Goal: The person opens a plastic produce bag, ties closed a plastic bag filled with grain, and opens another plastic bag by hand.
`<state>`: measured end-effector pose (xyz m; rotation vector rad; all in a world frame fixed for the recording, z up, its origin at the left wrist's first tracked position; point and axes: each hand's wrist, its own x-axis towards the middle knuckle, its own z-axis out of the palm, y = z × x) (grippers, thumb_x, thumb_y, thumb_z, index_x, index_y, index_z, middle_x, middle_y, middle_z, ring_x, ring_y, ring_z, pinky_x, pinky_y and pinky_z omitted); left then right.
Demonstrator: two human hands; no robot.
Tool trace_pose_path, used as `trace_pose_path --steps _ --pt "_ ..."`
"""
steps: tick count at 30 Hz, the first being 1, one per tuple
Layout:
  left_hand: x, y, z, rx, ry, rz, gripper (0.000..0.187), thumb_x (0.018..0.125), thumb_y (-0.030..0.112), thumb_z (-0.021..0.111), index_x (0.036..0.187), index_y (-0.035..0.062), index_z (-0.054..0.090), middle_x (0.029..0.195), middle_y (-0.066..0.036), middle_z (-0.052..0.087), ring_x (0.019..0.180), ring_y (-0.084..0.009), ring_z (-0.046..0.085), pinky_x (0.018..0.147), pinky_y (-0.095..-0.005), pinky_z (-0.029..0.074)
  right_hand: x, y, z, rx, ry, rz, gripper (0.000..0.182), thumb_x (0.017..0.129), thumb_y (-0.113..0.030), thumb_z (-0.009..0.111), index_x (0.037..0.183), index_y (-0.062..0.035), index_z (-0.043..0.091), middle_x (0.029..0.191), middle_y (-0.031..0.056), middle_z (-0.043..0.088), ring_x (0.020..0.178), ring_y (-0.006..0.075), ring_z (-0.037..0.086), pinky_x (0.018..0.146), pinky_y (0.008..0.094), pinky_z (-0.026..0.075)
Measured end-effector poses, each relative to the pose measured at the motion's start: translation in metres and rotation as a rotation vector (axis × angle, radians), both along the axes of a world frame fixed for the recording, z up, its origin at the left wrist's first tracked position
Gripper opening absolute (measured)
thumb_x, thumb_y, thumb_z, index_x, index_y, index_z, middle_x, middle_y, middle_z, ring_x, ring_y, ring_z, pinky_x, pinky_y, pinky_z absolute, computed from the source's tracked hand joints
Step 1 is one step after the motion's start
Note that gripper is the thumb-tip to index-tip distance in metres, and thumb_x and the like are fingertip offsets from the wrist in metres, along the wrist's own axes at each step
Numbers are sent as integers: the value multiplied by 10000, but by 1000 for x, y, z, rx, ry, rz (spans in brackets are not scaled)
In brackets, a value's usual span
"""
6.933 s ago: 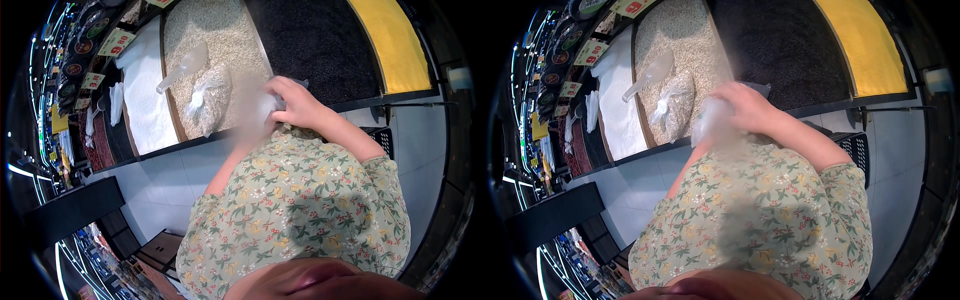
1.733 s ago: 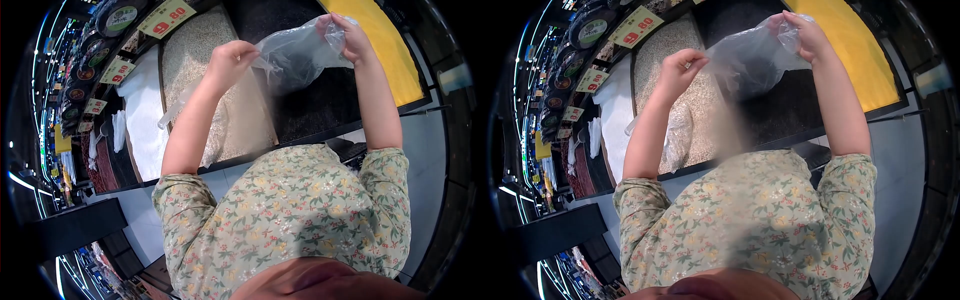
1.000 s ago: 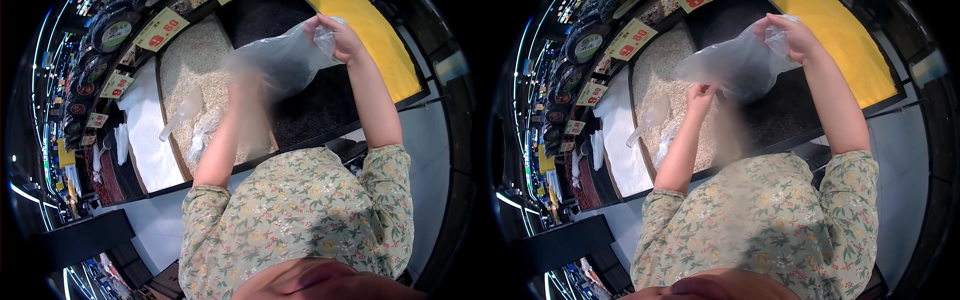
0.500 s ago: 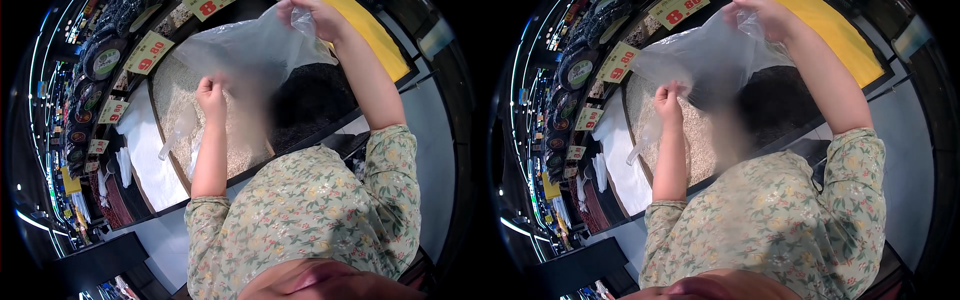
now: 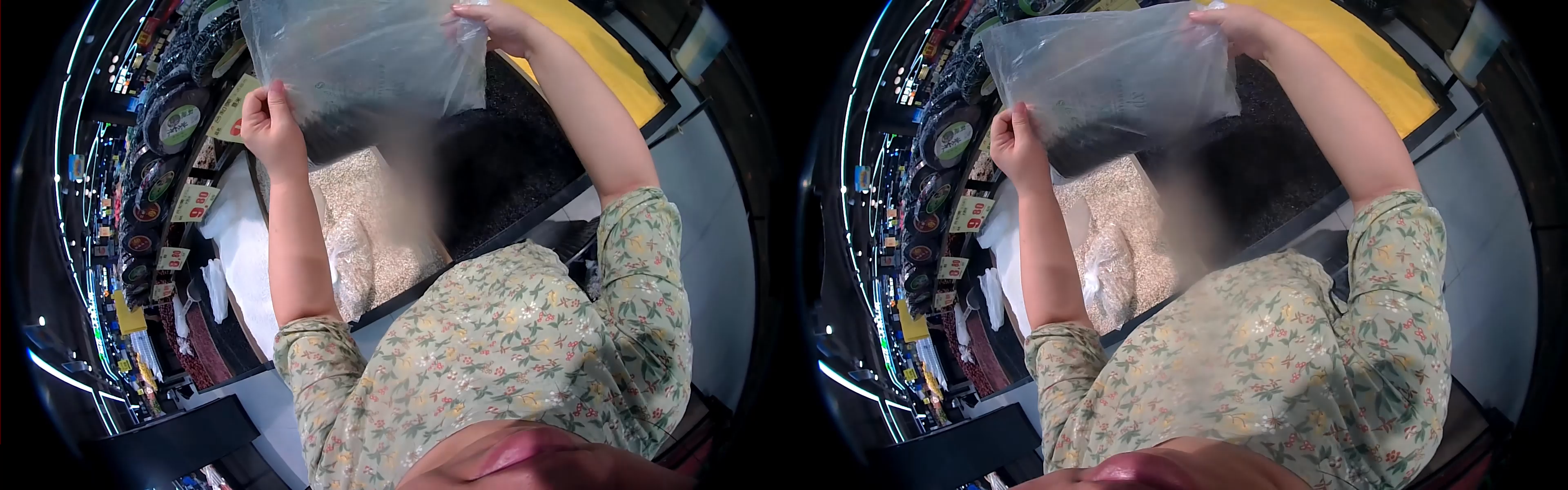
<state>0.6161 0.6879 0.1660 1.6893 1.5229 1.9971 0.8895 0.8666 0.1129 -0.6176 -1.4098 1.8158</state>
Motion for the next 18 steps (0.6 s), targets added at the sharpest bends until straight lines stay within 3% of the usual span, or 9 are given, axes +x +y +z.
trace_pose_path --steps 8,10,13,18 --pt "0 15 16 31 97 3 184 886 167 585 748 47 563 611 56 486 522 -8 383 473 -160 276 -8 15 -14 -20 -139 -2 337 893 -260 464 1154 -69 559 1033 69 633 925 194 592 792 361 469" --pt "1 16 23 40 102 13 186 885 168 588 745 47 564 608 58 482 524 -8 380 473 -159 275 -12 12 -22 -7 -224 -83 326 925 -317 417 1059 -90 609 1013 55 630 923 183 576 780 341 454" --pt "5 21 36 32 111 15 187 879 171 598 745 43 572 607 60 479 530 -8 379 478 -158 281 -17 23 -35 -3 -175 -6 344 927 -321 408 1136 -101 572 1093 51 614 968 182 569 801 370 447" --pt "6 28 56 68 182 36 202 862 200 626 762 26 596 639 46 528 559 -12 424 513 -152 326 -24 23 -37 0 -148 5 352 930 -321 395 1142 -102 571 1115 48 606 1026 183 552 851 378 423"
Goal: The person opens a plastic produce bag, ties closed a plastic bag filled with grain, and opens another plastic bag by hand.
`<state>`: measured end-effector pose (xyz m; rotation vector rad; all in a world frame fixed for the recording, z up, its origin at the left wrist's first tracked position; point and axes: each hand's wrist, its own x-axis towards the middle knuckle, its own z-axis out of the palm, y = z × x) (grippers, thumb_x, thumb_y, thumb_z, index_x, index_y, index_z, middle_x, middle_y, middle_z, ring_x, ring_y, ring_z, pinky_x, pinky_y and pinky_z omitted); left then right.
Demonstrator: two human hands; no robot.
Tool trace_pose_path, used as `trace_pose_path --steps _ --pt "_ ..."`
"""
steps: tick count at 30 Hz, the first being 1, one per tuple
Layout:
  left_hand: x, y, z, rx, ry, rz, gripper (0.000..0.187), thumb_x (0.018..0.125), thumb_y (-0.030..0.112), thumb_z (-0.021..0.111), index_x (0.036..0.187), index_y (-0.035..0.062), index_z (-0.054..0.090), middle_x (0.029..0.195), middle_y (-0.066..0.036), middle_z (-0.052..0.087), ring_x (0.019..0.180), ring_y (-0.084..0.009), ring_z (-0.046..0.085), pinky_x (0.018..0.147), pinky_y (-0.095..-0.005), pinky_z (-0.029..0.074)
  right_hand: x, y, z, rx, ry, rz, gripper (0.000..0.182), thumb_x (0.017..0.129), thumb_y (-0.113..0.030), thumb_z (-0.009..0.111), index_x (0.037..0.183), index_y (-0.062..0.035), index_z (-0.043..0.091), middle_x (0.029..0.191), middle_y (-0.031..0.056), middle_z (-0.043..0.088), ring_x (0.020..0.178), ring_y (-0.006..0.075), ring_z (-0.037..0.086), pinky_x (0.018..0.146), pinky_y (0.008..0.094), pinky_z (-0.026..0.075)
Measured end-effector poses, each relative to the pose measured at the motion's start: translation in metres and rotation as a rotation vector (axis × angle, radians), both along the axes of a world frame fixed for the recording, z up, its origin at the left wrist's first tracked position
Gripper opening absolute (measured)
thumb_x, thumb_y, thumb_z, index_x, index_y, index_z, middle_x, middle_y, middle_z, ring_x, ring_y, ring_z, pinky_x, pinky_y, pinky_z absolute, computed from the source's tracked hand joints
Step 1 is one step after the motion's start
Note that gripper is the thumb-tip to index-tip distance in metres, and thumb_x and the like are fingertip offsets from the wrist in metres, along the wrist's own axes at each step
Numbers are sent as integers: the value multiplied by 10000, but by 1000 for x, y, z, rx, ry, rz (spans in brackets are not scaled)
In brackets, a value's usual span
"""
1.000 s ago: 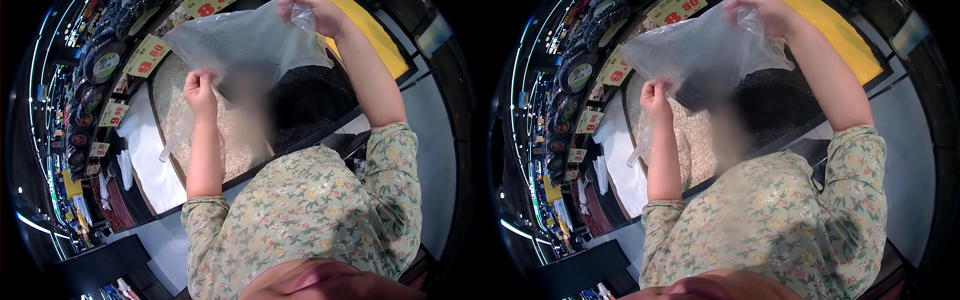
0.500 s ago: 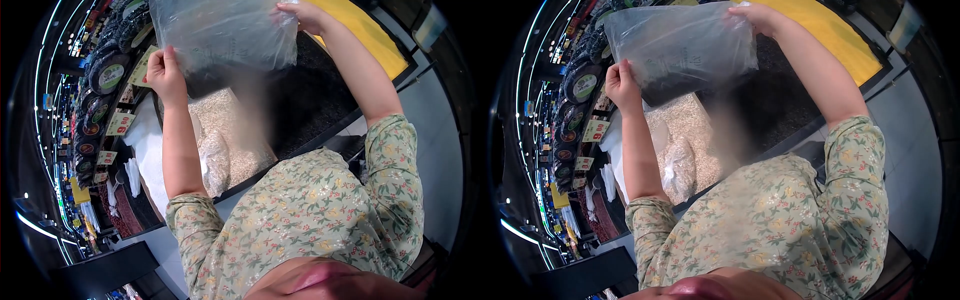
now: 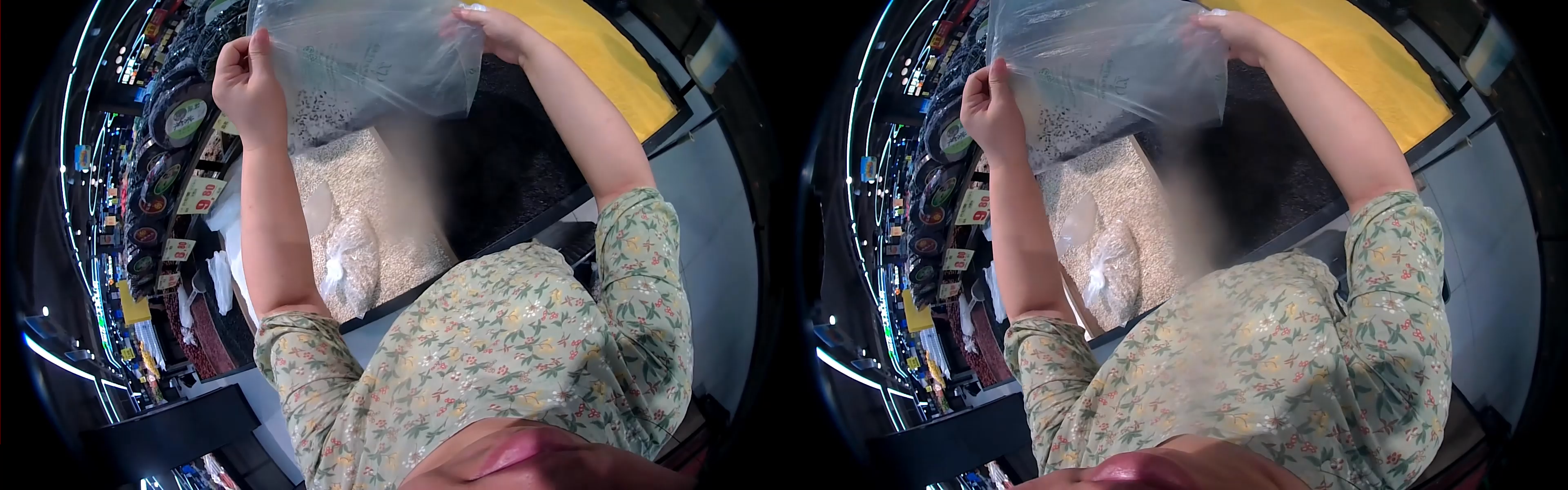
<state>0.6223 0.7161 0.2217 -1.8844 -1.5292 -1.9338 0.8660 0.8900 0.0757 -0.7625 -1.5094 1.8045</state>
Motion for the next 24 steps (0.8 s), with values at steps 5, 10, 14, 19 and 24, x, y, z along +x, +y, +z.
trace_pose_path --steps 5,10,14,19,24 --pt "4 3 18 10 116 -23 211 855 213 636 783 15 613 685 37 568 605 -13 461 547 -145 348 1 -6 2 16 24 27 360 932 -334 390 1152 -111 568 1119 46 603 1050 190 540 890 382 398" --pt "9 13 33 23 305 1 232 847 255 641 811 27 626 680 36 589 617 -16 485 563 -168 369 6 -13 2 -130 112 -9 357 941 -344 389 1131 -95 560 1110 71 604 1037 206 560 859 369 428" --pt "30 12 46 46 403 60 262 814 277 679 815 19 629 651 44 575 586 -20 472 544 -169 367 16 -23 2 -225 222 2 357 950 -324 373 1132 -68 542 1102 100 603 1012 226 580 834 356 450" --pt "32 8 59 -69 702 132 300 755 302 730 813 23 634 606 28 552 548 -34 458 523 -180 374 27 -22 -8 -248 416 17 409 968 -332 328 1161 -13 497 1078 131 595 964 258 590 838 394 485" --pt "42 -3 54 -213 894 163 334 690 310 771 824 32 644 572 -8 536 519 -66 453 507 -217 400 29 -29 -9 -340 514 -162 384 964 -311 337 1127 -9 510 1033 150 585 939 266 580 812 408 483"
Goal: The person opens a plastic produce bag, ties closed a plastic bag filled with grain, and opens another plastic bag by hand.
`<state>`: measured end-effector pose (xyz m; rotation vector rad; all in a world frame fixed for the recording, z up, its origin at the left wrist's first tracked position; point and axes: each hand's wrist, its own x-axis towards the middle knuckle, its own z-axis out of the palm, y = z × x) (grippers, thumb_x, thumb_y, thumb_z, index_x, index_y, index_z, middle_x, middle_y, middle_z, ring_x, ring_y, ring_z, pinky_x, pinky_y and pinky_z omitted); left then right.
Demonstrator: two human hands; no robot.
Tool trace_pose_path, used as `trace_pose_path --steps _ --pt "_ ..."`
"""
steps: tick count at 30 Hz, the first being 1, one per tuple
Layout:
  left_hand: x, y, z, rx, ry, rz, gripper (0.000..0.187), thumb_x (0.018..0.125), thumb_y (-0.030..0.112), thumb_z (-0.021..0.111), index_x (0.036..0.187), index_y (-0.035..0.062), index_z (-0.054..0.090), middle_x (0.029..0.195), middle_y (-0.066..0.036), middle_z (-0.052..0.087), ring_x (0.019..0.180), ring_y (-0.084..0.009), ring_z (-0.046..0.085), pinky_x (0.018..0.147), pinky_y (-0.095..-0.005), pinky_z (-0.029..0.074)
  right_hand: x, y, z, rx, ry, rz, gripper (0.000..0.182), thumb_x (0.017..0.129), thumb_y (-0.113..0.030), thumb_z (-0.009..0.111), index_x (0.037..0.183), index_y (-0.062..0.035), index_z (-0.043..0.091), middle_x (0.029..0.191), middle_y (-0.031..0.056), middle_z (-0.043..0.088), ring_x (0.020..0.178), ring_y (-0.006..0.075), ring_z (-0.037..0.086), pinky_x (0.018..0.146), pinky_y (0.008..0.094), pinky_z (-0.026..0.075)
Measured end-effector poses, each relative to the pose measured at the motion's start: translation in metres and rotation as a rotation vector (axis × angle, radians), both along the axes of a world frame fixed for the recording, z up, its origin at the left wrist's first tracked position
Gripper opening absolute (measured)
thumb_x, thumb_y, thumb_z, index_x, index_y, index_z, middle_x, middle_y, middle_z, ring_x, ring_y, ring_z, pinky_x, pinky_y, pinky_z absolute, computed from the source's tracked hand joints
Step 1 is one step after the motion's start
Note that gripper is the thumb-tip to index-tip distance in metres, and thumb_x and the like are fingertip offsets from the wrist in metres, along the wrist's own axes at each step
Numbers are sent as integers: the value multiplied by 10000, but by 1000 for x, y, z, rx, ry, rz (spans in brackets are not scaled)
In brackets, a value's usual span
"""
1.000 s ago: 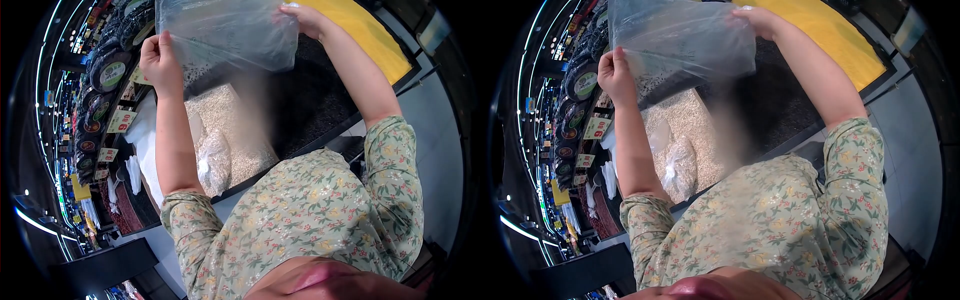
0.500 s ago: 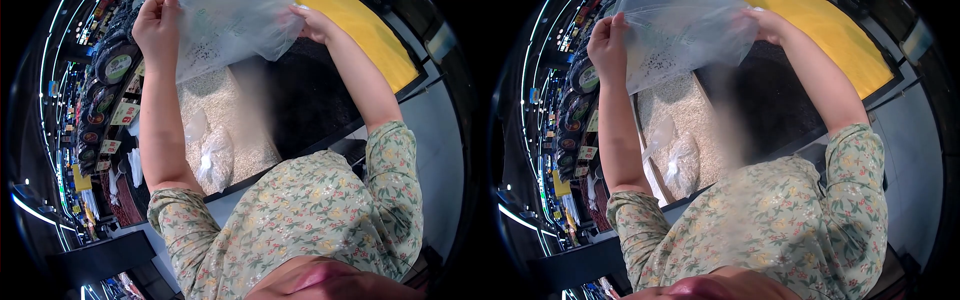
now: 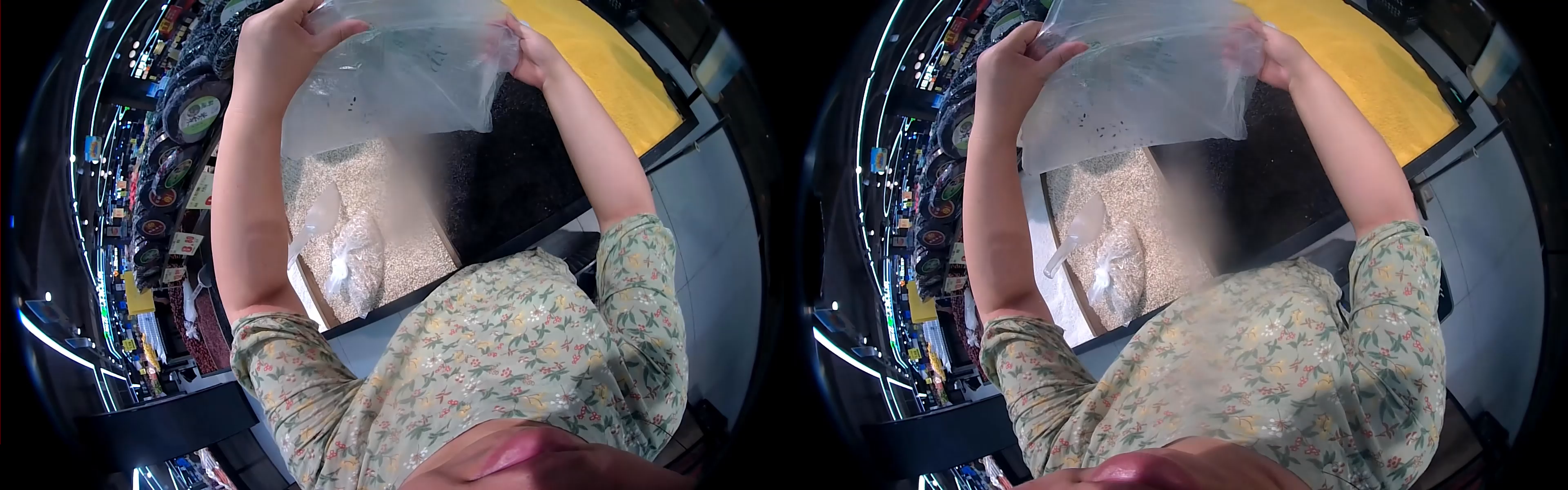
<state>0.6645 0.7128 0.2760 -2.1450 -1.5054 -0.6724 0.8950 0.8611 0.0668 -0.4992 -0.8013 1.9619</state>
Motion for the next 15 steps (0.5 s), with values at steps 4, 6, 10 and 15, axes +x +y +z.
trace_pose_path --steps 4,6,10,15 --pt "-6 -4 1 -220 15 94 282 721 261 742 836 24 644 602 -16 562 548 -74 471 540 -239 423 5 1 -4 2 14 7 380 965 -351 343 1146 -48 484 1030 99 582 942 228 570 786 391 497" --pt "-15 -3 -1 -287 -30 94 241 752 235 717 827 19 640 624 -12 574 569 -69 479 558 -236 425 5 -6 -2 -13 -6 -8 380 963 -360 346 1152 -59 483 1032 90 578 932 218 569 785 389 498" --pt "-16 -5 -5 -296 -314 -46 151 848 142 589 947 28 599 692 -6 596 634 -56 504 602 -222 431 4 -3 -13 -25 17 16 384 960 -377 349 1163 -81 484 1032 76 575 910 202 566 789 384 494" --pt "1 -16 -14 -235 -433 79 171 897 153 508 1037 71 562 674 -16 597 546 -72 516 528 -230 430 -3 -13 -21 -40 136 60 351 925 -346 451 1135 -72 516 1007 71 577 836 183 557 710 339 483"
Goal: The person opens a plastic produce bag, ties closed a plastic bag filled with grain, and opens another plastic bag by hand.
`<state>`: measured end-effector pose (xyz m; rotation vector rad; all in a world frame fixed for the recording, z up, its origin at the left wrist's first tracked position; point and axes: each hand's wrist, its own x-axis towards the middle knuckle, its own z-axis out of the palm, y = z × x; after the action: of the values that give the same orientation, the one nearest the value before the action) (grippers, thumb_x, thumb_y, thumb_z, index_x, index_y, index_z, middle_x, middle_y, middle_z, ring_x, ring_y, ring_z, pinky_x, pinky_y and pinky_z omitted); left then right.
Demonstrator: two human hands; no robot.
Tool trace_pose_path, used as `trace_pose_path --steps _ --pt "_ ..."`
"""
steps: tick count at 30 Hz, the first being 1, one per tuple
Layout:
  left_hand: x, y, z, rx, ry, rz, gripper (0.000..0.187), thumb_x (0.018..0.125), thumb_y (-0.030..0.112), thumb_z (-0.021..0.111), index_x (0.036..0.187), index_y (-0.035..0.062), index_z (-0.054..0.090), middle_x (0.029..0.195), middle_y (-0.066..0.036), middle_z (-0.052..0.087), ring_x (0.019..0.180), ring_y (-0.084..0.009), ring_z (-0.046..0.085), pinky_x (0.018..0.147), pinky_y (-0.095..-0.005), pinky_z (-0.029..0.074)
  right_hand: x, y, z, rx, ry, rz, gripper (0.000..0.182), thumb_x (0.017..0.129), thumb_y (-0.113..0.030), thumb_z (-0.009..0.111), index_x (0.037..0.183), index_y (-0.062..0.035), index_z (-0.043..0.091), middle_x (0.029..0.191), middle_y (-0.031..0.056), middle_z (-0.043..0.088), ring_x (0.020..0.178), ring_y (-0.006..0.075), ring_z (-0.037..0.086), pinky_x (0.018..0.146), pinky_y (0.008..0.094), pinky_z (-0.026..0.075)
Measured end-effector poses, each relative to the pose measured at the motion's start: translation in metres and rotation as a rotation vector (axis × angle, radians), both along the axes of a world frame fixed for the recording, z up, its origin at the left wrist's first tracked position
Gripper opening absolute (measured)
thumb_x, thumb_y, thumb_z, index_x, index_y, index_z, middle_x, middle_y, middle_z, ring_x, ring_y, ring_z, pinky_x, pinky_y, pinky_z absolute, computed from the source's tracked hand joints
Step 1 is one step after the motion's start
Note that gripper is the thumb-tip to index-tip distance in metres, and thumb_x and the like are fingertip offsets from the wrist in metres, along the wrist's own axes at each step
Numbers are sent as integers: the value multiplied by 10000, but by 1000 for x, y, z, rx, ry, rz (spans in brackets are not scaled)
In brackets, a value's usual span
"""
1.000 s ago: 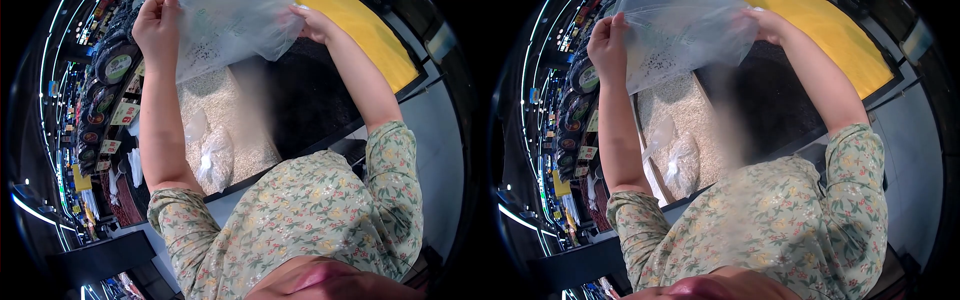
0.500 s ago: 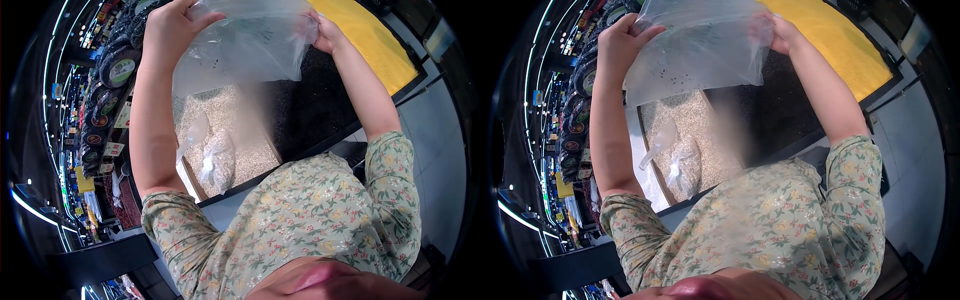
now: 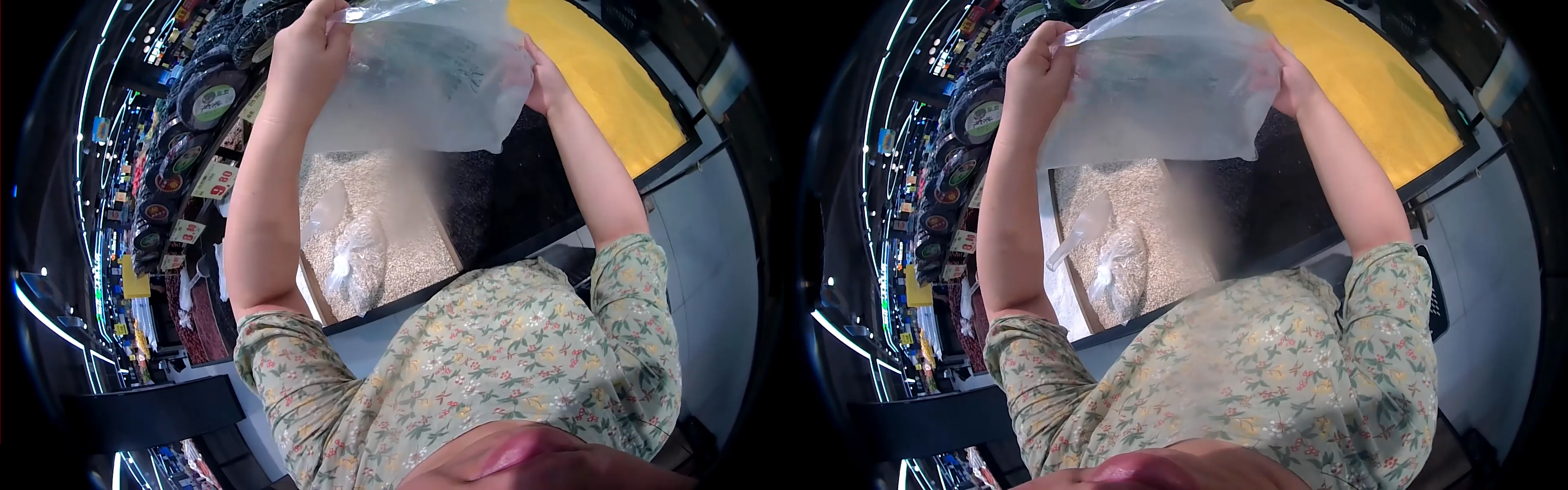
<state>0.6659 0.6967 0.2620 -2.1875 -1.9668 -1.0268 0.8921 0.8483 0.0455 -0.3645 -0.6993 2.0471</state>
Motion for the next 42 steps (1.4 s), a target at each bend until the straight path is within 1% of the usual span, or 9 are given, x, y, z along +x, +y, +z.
trace_pose_path --steps 4,8,16,24,26,31,34,36,42 --pt "6 -3 -4 201 260 21 219 876 274 564 1002 96 581 576 -51 572 480 -110 520 496 -257 439 -3 -35 10 233 -91 52 369 867 -307 565 1145 -73 504 994 56 584 869 166 567 741 327 482" --pt "-4 -1 0 512 506 -44 231 808 273 634 953 96 599 568 -69 569 477 -171 548 498 -271 438 1 -21 -7 244 -304 -69 251 868 -189 555 1064 -35 523 909 76 591 784 180 573 710 347 490" --pt "-4 -8 -7 435 447 -78 162 757 204 676 816 64 621 578 -59 544 484 -166 517 494 -263 433 -5 -29 -12 39 -287 -176 180 916 -160 426 1014 -33 508 846 79 575 721 203 570 638 365 493" --pt "-18 -10 -16 398 354 -85 152 809 186 642 820 36 617 600 -61 550 511 -120 499 501 -234 414 2 -46 -15 200 -430 -71 162 910 -169 461 992 -43 520 847 64 573 750 189 568 646 351 480" --pt "-31 -8 -22 368 315 -54 151 820 181 633 825 32 614 596 -48 543 520 -104 489 505 -225 406 -2 -34 -21 107 -367 -202 151 907 -172 474 968 -46 532 843 60 574 748 185 571 648 340 479" --pt "-31 -16 -19 46 -110 -26 182 859 189 602 850 7 601 598 30 502 565 -42 414 528 -189 354 -9 -45 -21 252 -466 -108 149 905 -173 481 948 -42 540 835 61 577 738 185 573 641 337 485" --pt "-36 -19 -15 59 -71 -9 184 861 188 600 870 4 602 609 32 501 564 -42 403 525 -188 349 -9 -46 -18 150 -391 -222 143 904 -164 481 939 -39 541 827 65 580 733 191 572 635 337 484" --pt "-35 -22 -18 69 -41 -4 175 858 180 600 879 6 604 616 31 505 570 -42 406 529 -188 353 1 -41 -21 72 -362 -184 182 916 -179 473 1052 -64 511 878 50 571 784 172 569 684 338 490" --pt "-39 -35 -33 90 58 54 141 843 120 583 931 17 621 664 24 540 600 -55 446 563 -206 393 3 -68 -17 144 -359 -232 214 916 -169 473 1092 -52 508 885 55 583 792 172 576 688 328 492"
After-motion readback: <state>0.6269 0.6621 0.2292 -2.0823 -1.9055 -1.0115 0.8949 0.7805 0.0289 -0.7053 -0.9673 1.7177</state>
